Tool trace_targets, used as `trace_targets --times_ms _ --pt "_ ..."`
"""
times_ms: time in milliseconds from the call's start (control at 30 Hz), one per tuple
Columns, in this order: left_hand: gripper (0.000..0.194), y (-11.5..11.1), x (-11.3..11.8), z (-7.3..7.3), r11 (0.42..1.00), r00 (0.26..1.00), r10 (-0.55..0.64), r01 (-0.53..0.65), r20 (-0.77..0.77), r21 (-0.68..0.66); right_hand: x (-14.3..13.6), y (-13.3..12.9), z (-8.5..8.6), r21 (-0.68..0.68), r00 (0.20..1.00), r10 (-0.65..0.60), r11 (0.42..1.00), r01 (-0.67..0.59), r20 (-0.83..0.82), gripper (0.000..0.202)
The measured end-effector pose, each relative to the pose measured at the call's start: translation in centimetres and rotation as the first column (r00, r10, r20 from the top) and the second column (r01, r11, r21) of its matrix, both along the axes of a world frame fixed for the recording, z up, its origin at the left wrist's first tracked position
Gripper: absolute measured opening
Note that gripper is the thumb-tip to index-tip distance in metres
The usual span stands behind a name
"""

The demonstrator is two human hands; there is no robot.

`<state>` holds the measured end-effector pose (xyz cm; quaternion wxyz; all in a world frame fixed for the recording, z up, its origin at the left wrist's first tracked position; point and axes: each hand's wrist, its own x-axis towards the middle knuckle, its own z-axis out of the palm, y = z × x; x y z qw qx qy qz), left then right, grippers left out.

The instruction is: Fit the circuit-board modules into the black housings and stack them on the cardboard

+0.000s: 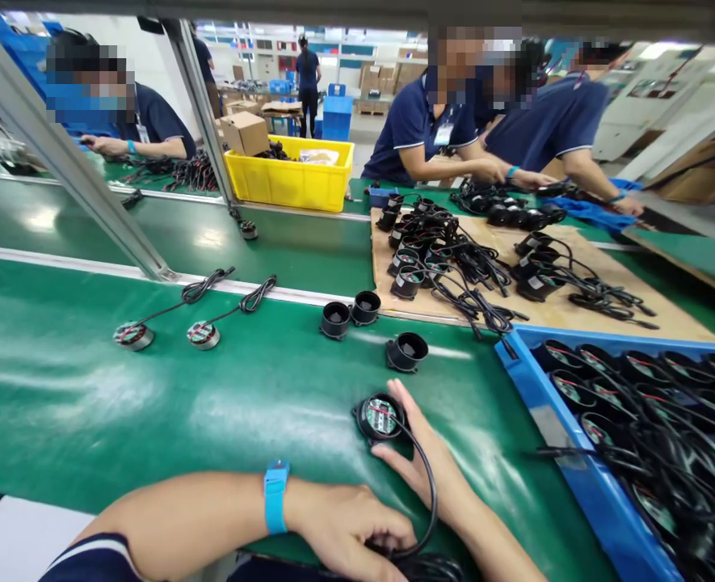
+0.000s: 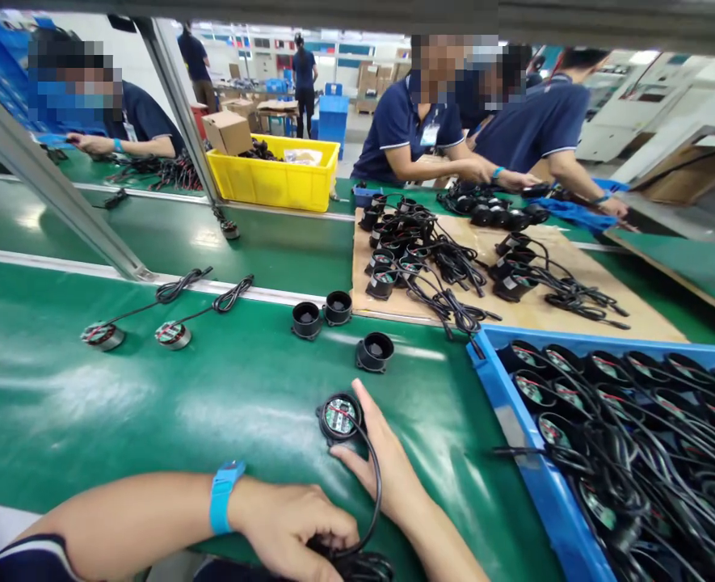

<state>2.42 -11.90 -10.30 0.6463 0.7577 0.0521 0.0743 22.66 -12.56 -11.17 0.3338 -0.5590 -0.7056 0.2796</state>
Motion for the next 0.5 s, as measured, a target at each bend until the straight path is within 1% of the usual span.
trace_targets --times_ms 33,100,133,167,200,267,300,333,367,433,467,500 --pt "0.056 -0.2 0.0 -0.1 1.000 1.000 0.018 -0.018 -0.003 0.000 0.7 -0.6 0.3 -0.042 0.999 -0.029 0.999 0.027 -0.042 0.074" --pt "0.058 -0.5 0.0 -0.3 0.998 0.998 0.056 -0.057 -0.007 -0.010 2.0 -2.3 0.9 -0.151 0.971 -0.158 0.980 0.132 -0.180 0.057" --pt "0.059 -0.8 0.1 -0.5 0.997 0.997 0.079 -0.079 -0.012 -0.014 2.5 -3.4 1.3 -0.219 0.934 -0.227 0.961 0.169 -0.275 0.051" --pt "0.059 -1.0 0.2 -0.6 0.995 0.995 0.101 -0.102 -0.021 -0.016 2.7 -4.6 1.6 -0.287 0.885 -0.277 0.942 0.174 -0.374 0.049" --pt "0.059 -1.3 0.3 -0.8 0.992 0.992 0.125 -0.125 -0.034 -0.016 2.8 -5.7 2.0 -0.350 0.836 -0.301 0.926 0.141 -0.459 0.049" --pt "0.057 -1.7 0.6 -1.1 0.987 0.984 0.163 -0.163 -0.065 0.003 2.4 -7.5 2.9 -0.441 0.768 -0.286 0.898 0.006 -0.573 0.054" --pt "0.056 -1.9 0.8 -1.2 0.986 0.983 0.168 -0.167 -0.074 0.017 2.2 -8.1 3.3 -0.472 0.750 -0.275 0.880 -0.055 -0.601 0.057" --pt "0.056 -2.0 0.8 -1.2 0.987 0.984 0.158 -0.157 -0.078 0.024 2.0 -8.5 3.8 -0.500 0.740 -0.280 0.861 -0.088 -0.611 0.060" --pt "0.058 -2.0 0.9 -1.1 0.991 0.988 0.137 -0.135 -0.078 0.022 2.0 -8.5 4.4 -0.526 0.734 -0.302 0.846 -0.088 -0.608 0.061" --pt "0.068 -1.8 0.8 -0.8 0.996 0.993 0.089 -0.090 -0.071 -0.017 2.6 -7.8 5.3 -0.548 0.711 -0.379 0.836 -0.011 -0.592 0.056" --pt "0.075 -1.6 0.7 -0.6 0.996 0.995 0.076 -0.080 -0.065 -0.048 3.0 -7.2 5.7 -0.542 0.702 -0.416 0.839 0.050 -0.578 0.052" --pt "0.081 -1.3 0.5 -0.4 0.994 0.995 0.074 -0.079 -0.059 -0.078 3.4 -6.5 6.0 -0.518 0.711 -0.430 0.849 0.109 -0.556 0.047"
